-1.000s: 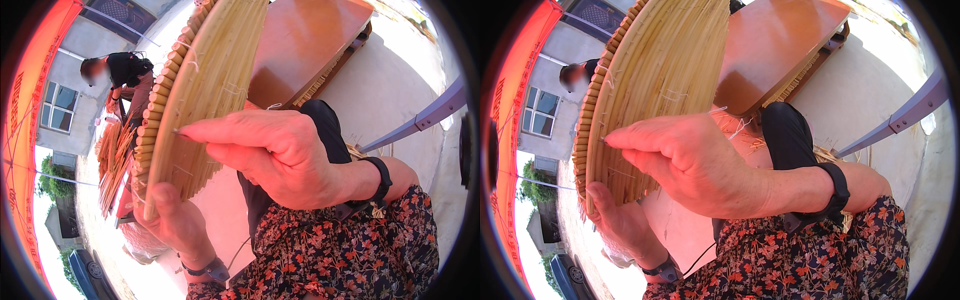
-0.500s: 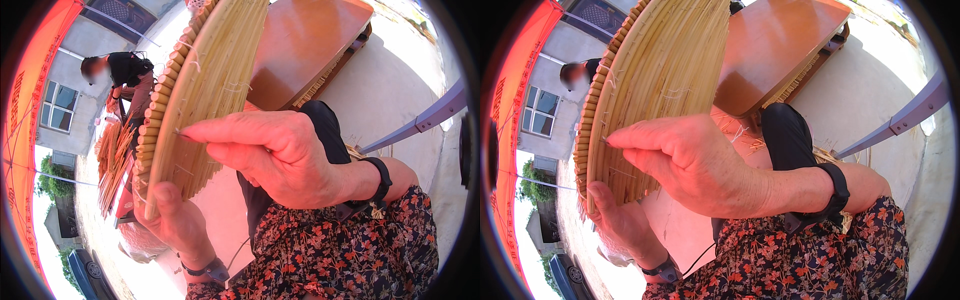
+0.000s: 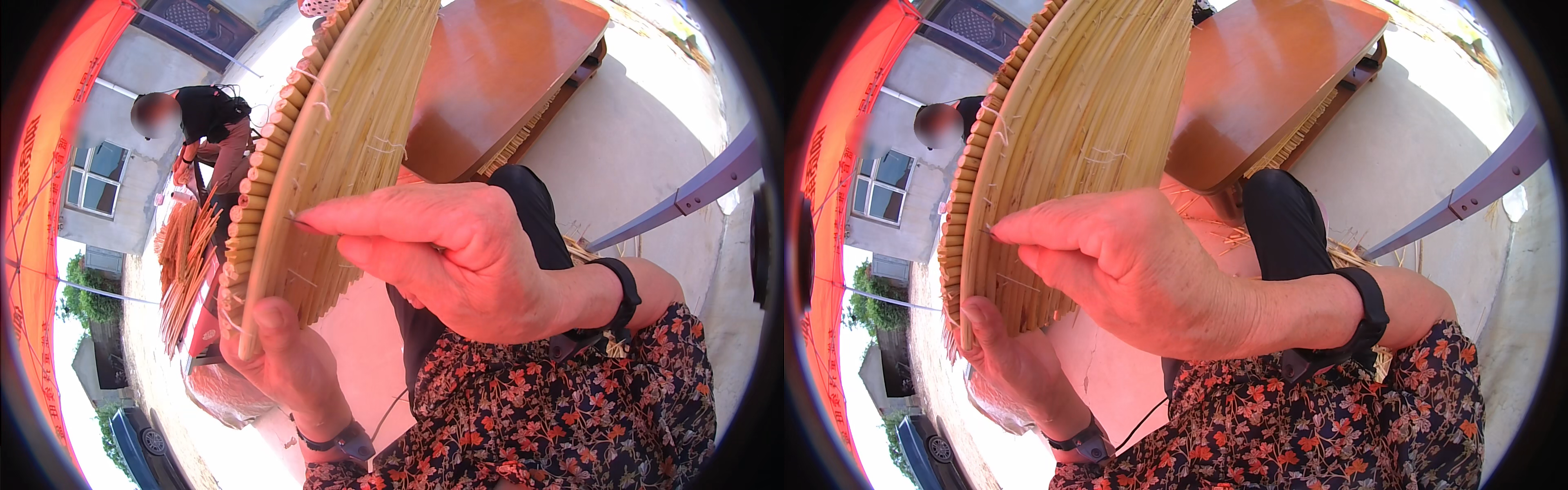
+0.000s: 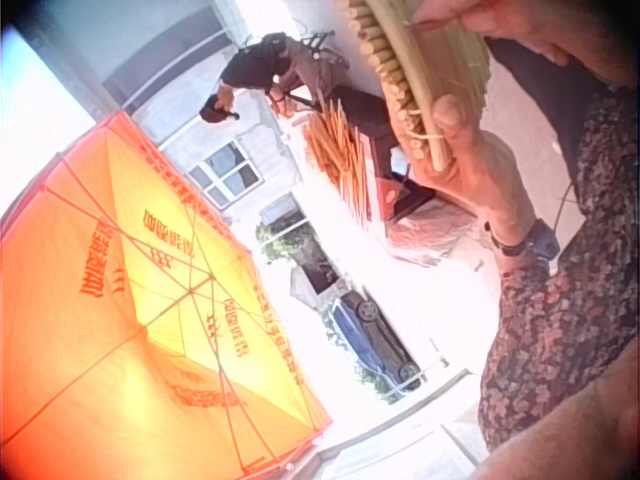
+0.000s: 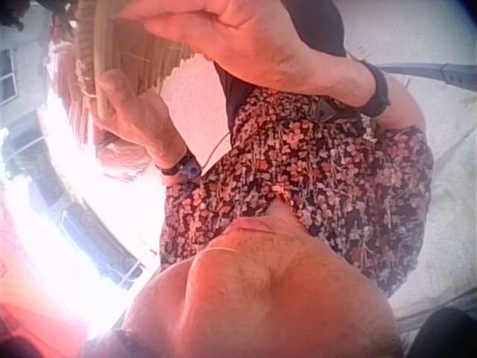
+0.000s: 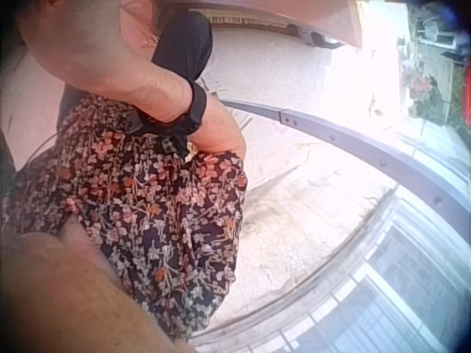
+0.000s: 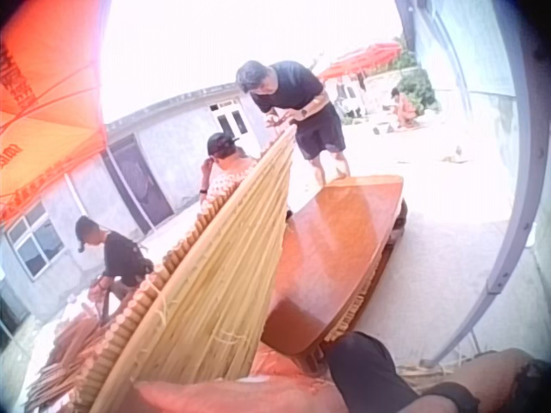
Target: The person is weaving a bamboo mat by hand, using a needle and white thread to stitch together parallel bamboo strips. They repeatedly pass the needle through the strips to secure them, occasionally adjusting the mat's position on their lap.
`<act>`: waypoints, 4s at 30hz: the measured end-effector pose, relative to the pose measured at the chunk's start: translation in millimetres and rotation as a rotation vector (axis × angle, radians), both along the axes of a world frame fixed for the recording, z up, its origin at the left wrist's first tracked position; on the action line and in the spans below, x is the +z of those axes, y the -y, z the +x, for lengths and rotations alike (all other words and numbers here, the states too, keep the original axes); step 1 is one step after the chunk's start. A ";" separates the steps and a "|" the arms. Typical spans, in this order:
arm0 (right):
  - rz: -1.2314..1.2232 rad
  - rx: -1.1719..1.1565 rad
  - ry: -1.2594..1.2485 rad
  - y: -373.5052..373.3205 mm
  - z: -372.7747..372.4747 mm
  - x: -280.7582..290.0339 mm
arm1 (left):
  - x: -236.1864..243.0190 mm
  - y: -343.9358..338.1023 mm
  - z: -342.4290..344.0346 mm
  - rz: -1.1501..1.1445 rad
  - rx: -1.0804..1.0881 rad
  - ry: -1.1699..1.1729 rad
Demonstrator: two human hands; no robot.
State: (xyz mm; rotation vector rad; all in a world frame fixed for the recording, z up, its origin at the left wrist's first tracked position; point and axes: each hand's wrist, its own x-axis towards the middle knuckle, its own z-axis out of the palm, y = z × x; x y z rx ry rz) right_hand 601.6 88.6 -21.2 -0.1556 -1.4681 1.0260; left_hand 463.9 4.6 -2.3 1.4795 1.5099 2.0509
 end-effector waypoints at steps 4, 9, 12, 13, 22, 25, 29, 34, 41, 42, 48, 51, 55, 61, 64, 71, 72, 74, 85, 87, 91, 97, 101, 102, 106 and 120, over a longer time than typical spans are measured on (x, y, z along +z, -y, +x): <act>-0.034 0.050 0.102 5.8 12.9 7.6 | -1.7 3.6 -0.6 -0.009 0.020 -0.043; -0.111 0.095 0.278 22.3 24.2 18.1 | -10.2 17.0 -12.5 -0.060 -0.022 -0.167; -0.355 0.104 0.312 41.6 51.8 -1.1 | -38.6 15.2 -0.7 0.004 -0.206 -0.374; -0.415 0.116 0.314 45.0 61.8 -11.1 | -49.2 15.3 4.0 0.006 -0.246 -0.462; -0.853 0.283 0.115 44.0 86.7 -138.2 | -144.7 -18.4 8.4 0.002 -0.503 -0.808; -0.886 0.349 0.077 32.8 82.6 -155.6 | -155.9 -27.1 -0.9 -0.035 -0.532 -0.850; -0.873 0.358 0.140 28.9 79.6 -167.0 | -167.4 -27.7 -8.1 -0.043 -0.545 -0.860; -0.872 0.285 0.274 30.1 78.4 -168.1 | -179.8 -25.7 -10.2 -0.047 -0.547 -0.864; -0.937 0.346 0.252 27.1 76.3 -172.8 | -186.5 -28.6 -16.9 -0.021 -0.567 -0.898; -0.954 0.354 0.224 27.7 75.3 -173.1 | -186.8 -27.8 -16.2 -0.022 -0.565 -0.891; -0.973 0.399 0.188 27.7 72.0 -173.2 | -187.1 -24.1 -17.2 -0.016 -0.557 -0.865; -0.939 0.360 0.191 30.2 72.6 -179.1 | -185.9 -21.6 -18.2 -0.032 -0.549 -0.879; -0.914 0.331 0.192 35.3 72.5 -179.3 | -186.4 -19.8 -15.4 -0.014 -0.482 -0.889; -0.967 0.353 0.191 39.3 67.6 -183.0 | -191.3 -18.0 -14.7 -0.014 -0.506 -0.879; -0.969 0.367 0.159 41.7 67.4 -186.9 | -192.8 -20.9 -12.7 -0.005 -0.518 -0.872; -1.004 0.350 0.205 38.5 75.1 -190.7 | -198.5 -20.6 -10.2 -0.005 -0.573 -0.882; -1.000 0.351 0.191 38.9 74.9 -193.4 | -198.6 -18.9 -9.5 -0.005 -0.568 -0.883; -0.978 0.354 0.177 37.4 73.8 -190.7 | -197.3 -17.1 -8.6 -0.005 -0.556 -0.881; -0.965 0.452 0.157 42.4 79.7 -185.1 | -184.3 -6.5 -12.4 -0.040 -0.561 -0.906; -0.963 0.487 0.129 44.2 80.0 -187.1 | -186.1 -4.0 -12.5 -0.037 -0.563 -0.907; -0.950 0.521 0.072 48.2 81.3 -196.6 | -185.5 -1.7 -14.3 -0.054 -0.601 -0.943; -0.799 0.437 0.163 46.3 77.1 -195.9 | -188.7 -0.6 -10.9 0.025 -0.532 -0.916; -0.868 0.495 0.045 55.2 82.2 -163.1 | -147.3 3.8 -3.6 -0.016 -0.528 -0.883; -0.859 0.513 0.038 54.1 84.4 -147.7 | -127.0 5.6 -0.5 -0.036 -0.516 -0.875; -0.751 0.476 0.184 69.7 97.7 -108.7 | -42.3 19.0 0.4 -0.073 -0.364 -0.781; -0.026 -0.058 0.293 52.6 72.4 -7.1 | 7.2 18.6 -7.4 -0.029 -0.144 -0.268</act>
